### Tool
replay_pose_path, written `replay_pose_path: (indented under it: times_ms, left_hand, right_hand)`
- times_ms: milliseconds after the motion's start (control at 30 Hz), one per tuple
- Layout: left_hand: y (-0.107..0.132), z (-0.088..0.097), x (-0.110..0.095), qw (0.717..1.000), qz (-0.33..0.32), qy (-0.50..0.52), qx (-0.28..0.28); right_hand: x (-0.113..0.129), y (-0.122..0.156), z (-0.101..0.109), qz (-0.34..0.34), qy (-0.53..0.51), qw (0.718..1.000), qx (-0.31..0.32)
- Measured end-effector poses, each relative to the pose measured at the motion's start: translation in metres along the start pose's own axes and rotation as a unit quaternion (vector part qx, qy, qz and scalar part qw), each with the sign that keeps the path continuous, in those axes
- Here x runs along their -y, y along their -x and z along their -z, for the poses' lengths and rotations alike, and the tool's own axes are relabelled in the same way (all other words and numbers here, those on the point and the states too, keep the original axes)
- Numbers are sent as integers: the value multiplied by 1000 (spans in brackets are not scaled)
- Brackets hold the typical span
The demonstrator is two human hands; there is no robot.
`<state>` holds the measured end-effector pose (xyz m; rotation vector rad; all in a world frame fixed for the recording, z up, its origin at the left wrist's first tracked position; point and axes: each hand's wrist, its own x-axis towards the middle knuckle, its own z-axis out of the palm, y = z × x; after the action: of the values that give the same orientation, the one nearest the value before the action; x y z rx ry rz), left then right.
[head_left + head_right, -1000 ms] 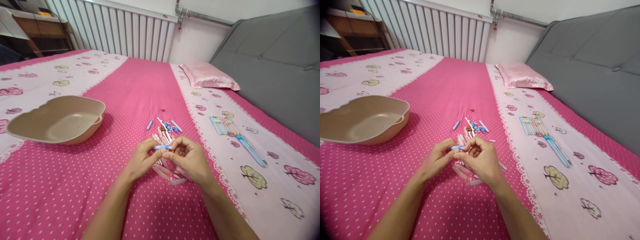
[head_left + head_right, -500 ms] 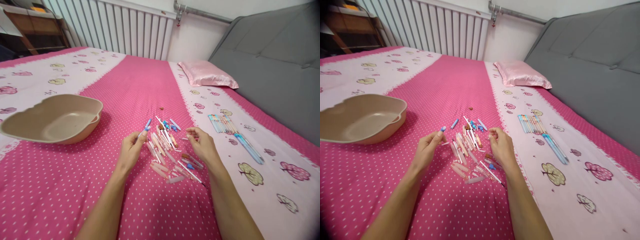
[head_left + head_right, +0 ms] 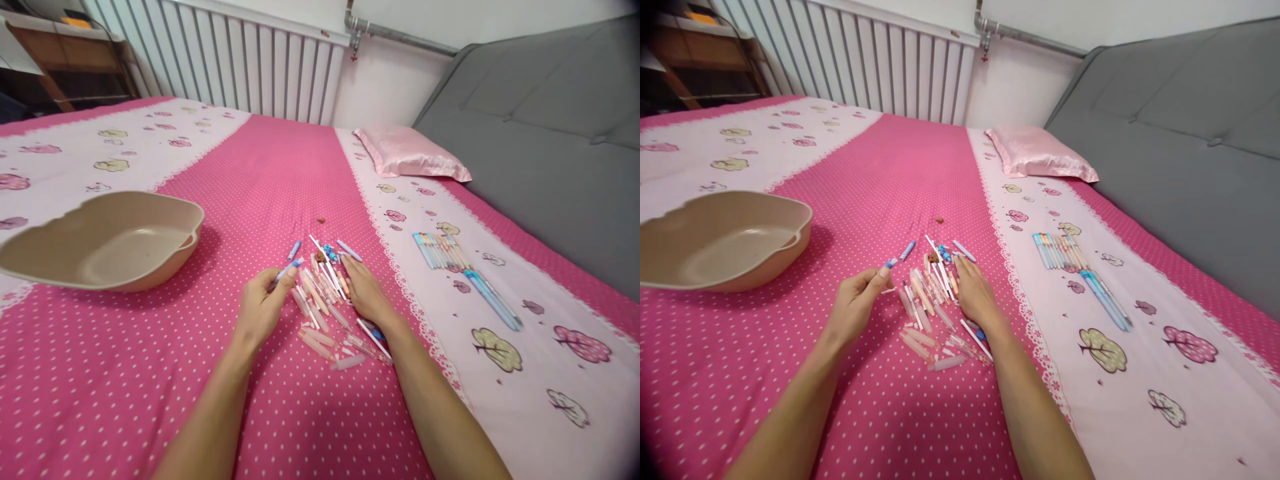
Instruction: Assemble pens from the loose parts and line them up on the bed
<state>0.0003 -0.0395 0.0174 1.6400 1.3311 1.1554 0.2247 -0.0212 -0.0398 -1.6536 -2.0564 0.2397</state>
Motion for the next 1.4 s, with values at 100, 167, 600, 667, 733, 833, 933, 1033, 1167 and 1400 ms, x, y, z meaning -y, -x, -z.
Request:
replay_pose_path:
  times_ms: [100,167,600,667,733,833,933,1033,1167,1400]
  left_hand:
    - [0,0,0,1000,-2,-7,1]
    - [0,0,0,1000,-1,-10,4]
    - [2,-2,1,999,-11,-33,21]
    - [3,-3,1,998,-24,-48,26]
    - [3,-3,1,997,-37,-64,34]
    - [4,-4,-1,994,-54,-82,47]
    - [5,-4,-3,992,-61,-94,61]
    - [6,-5,-3,990,-65,-98,73]
    - [7,-6,-3,989,-75,-102,79]
    - [6,-6,0,988,-77,-105,79]
  right_hand:
    - [0,-1,0,-29,-7,999,-31]
    - [0,0,2,-57,-9,997,-47]
    - [46,11,42,-176,-386,905,-41]
    - [63,17,52,-196,-466,863,2]
    - [77,21,60,-213,-535,817,28]
    - [89,24,66,-230,-623,747,22]
    - [95,24,66,-233,-671,704,-3]
    - [98,23,62,-228,-666,709,-43]
    - [99,24,56,-211,-608,759,-94]
    - [97,29,54,-180,-582,790,-71]
